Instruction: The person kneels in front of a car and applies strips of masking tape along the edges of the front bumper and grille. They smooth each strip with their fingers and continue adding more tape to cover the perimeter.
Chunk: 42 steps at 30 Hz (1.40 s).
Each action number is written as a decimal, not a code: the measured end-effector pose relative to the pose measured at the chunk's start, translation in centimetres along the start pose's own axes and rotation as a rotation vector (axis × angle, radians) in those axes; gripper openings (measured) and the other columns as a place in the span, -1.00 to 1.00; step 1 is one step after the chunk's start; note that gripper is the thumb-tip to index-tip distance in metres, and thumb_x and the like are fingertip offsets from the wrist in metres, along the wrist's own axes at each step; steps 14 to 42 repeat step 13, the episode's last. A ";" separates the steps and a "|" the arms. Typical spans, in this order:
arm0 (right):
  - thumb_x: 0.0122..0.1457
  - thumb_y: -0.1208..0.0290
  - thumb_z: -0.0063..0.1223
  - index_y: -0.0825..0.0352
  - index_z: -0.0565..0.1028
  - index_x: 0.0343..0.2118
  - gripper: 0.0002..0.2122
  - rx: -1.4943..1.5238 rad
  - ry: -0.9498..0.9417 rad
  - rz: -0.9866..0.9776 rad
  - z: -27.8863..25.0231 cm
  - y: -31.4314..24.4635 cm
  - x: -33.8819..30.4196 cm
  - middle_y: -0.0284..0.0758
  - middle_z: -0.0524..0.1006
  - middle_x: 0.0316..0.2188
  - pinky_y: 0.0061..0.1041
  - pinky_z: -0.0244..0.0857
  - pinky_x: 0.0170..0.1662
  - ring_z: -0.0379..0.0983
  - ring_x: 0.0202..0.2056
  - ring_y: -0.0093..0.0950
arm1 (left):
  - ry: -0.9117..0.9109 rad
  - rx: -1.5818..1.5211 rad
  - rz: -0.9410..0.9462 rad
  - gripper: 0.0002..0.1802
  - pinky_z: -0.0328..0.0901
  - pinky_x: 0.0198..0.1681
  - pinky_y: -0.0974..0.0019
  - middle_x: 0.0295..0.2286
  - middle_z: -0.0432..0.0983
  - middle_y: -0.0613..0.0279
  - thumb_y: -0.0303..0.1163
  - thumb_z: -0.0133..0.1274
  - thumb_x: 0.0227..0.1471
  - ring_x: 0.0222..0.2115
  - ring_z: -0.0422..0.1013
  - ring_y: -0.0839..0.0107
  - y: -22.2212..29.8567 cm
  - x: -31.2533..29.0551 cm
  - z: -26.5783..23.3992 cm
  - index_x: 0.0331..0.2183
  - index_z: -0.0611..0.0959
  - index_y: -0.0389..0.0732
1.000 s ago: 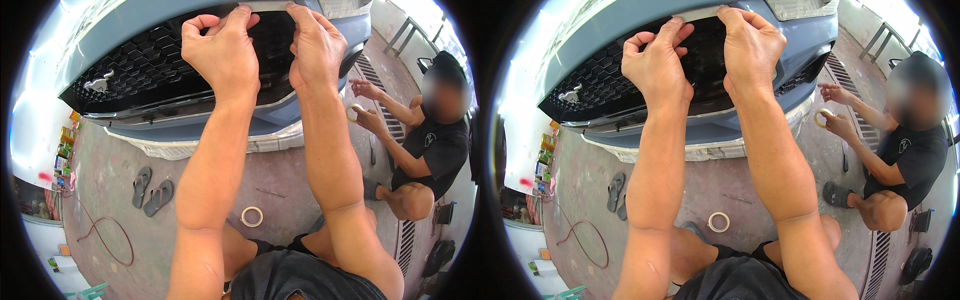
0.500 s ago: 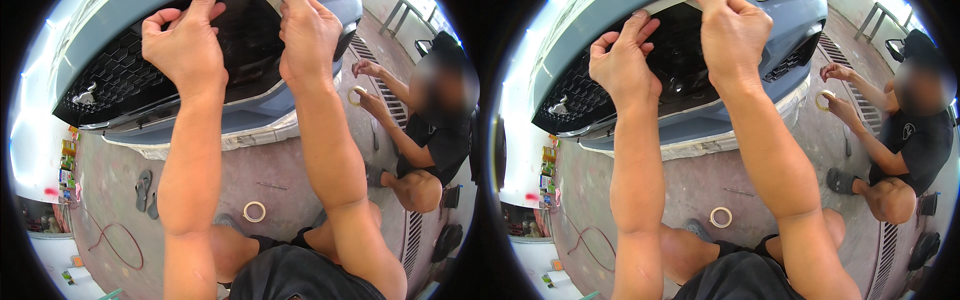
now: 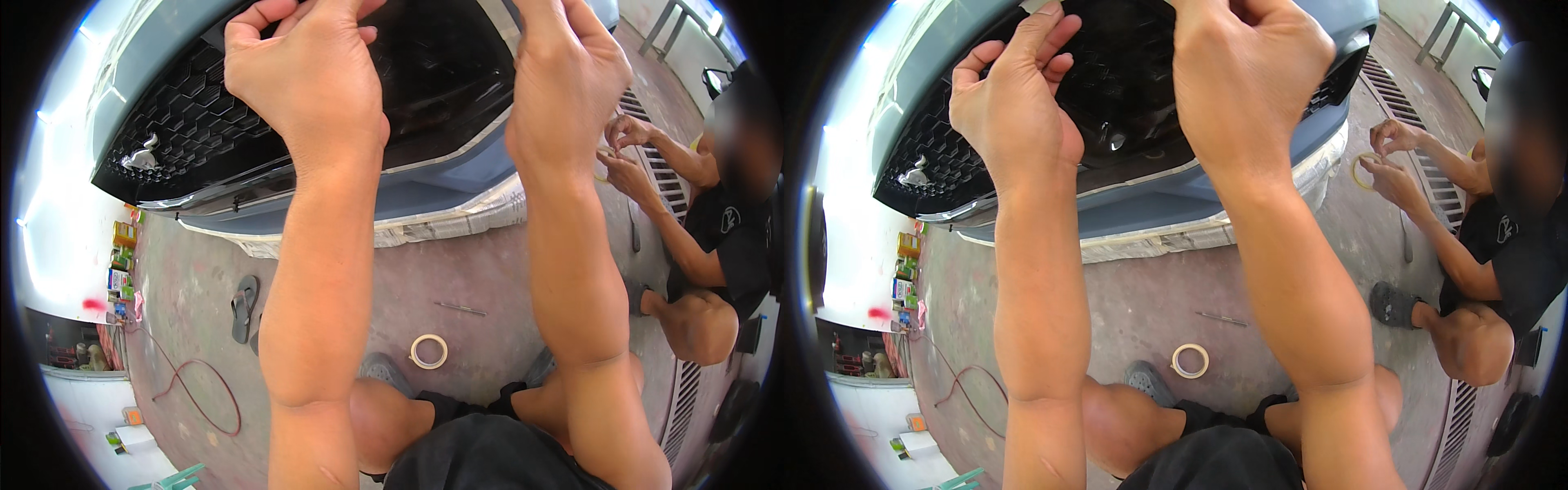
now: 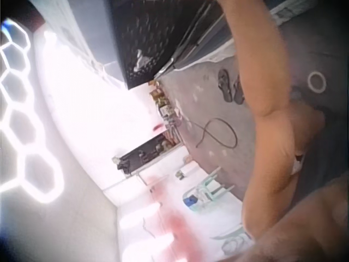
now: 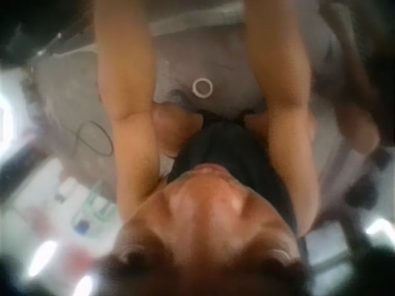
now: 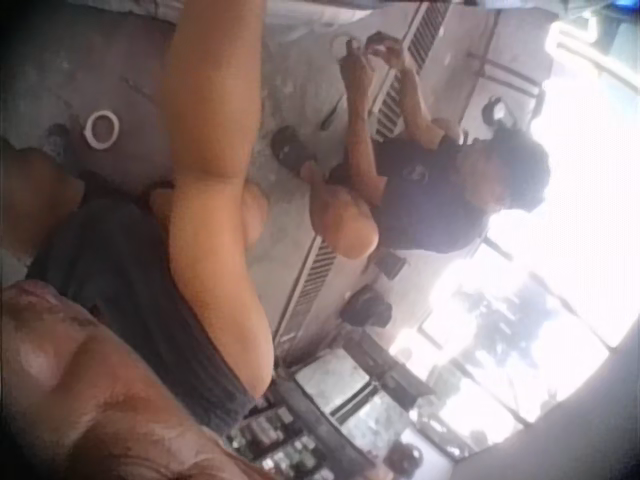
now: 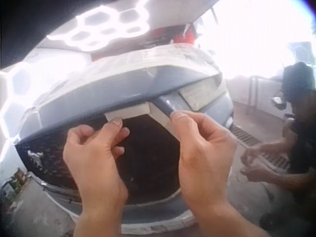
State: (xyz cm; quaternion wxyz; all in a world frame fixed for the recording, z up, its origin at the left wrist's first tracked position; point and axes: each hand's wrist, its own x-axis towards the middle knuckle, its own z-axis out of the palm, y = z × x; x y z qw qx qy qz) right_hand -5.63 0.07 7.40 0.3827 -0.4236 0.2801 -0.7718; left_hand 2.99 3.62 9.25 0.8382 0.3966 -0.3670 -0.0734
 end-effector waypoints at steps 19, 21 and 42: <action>0.08 0.54 0.16 0.30 0.50 -0.28 -0.87 -0.143 -0.838 -0.784 -9.2 10.9 -8.5 -0.38 0.50 -0.52 -0.52 0.25 -0.59 0.35 -0.65 -0.53 | -0.210 -0.005 0.119 -0.59 0.33 -0.35 0.46 -0.40 0.62 0.15 -0.48 0.31 -0.04 -0.40 0.59 0.29 -1.1 -2.1 -11.1 -0.19 0.46 -0.32; 0.08 0.54 0.16 0.30 0.50 -0.28 -0.87 -0.143 -0.838 -0.784 -9.2 10.9 -8.5 -0.38 0.50 -0.52 -0.52 0.25 -0.59 0.35 -0.65 -0.53 | -0.210 -0.005 0.119 -0.59 0.33 -0.35 0.46 -0.40 0.62 0.15 -0.48 0.31 -0.04 -0.40 0.59 0.29 -1.1 -2.1 -11.1 -0.19 0.46 -0.32; 0.08 0.54 0.16 0.30 0.50 -0.28 -0.87 -0.143 -0.838 -0.784 -9.2 10.9 -8.5 -0.38 0.50 -0.52 -0.52 0.25 -0.59 0.35 -0.65 -0.53 | -0.210 -0.005 0.119 -0.59 0.33 -0.35 0.46 -0.40 0.62 0.15 -0.48 0.31 -0.04 -0.40 0.59 0.29 -1.1 -2.1 -11.1 -0.19 0.46 -0.32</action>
